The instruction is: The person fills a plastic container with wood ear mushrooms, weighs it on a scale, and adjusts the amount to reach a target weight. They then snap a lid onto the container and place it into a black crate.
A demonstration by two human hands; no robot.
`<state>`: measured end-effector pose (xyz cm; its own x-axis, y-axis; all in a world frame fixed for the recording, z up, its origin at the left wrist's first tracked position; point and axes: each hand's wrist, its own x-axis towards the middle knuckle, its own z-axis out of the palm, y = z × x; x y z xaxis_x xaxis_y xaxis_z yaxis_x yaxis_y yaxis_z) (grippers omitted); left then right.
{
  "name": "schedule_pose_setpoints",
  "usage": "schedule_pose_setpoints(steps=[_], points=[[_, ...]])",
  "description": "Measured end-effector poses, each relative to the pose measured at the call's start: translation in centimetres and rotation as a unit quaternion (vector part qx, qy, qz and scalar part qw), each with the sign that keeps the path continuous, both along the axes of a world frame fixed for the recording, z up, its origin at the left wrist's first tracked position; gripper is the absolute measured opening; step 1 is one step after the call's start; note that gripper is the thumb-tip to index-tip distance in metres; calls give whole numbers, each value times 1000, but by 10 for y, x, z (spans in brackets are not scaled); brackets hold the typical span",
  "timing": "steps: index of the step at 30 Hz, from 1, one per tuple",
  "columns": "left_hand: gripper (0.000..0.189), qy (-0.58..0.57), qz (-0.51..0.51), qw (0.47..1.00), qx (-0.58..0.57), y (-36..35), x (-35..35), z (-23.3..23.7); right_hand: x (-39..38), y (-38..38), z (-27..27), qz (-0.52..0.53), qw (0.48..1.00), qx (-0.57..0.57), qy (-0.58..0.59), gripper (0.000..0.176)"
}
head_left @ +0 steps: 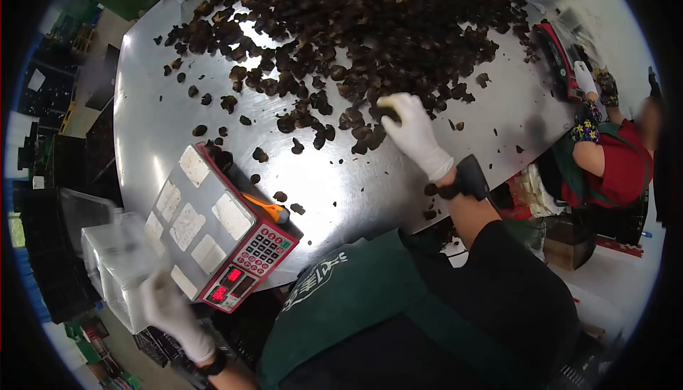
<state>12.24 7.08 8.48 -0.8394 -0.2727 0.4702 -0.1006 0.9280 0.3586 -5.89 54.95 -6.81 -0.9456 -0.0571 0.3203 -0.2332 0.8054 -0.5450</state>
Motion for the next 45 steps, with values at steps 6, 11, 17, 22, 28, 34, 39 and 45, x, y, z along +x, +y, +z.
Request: schedule_pose_setpoints(steps=[6, 11, 17, 22, 28, 34, 39, 45], points=[[35, -179, -17, 975, 133, 50, -28, -69, -37, 23, -11, -8, 989, 143, -40, 83], [57, -174, -53, 979, 86, 68, -34, -54, -95, 5, -15, 56, 989, 135, 0, 84], [52, -150, -41, 984, 88, 81, -34, -41, -121, -12, -32, 89, 981, 169, -35, 65], [42, -114, -26, 993, 34, 74, -20, -40, -122, -3, -43, 79, 991, 106, -8, 35], [36, -22, 32, 999, 14, 34, 1, -39, -140, -6, -26, 57, 997, -47, 29, 35], [38, -32, 56, 996, 60, 10, 3, -58, -115, -65, 46, 129, 716, -565, -389, 40], [44, -50, 44, 997, 34, 19, -8, -69, -100, -134, 51, 277, 477, -660, -510, 45], [54, -37, 14, 998, 57, 24, -18, -72, -65, -234, 105, 367, 701, -438, -427, 36]])
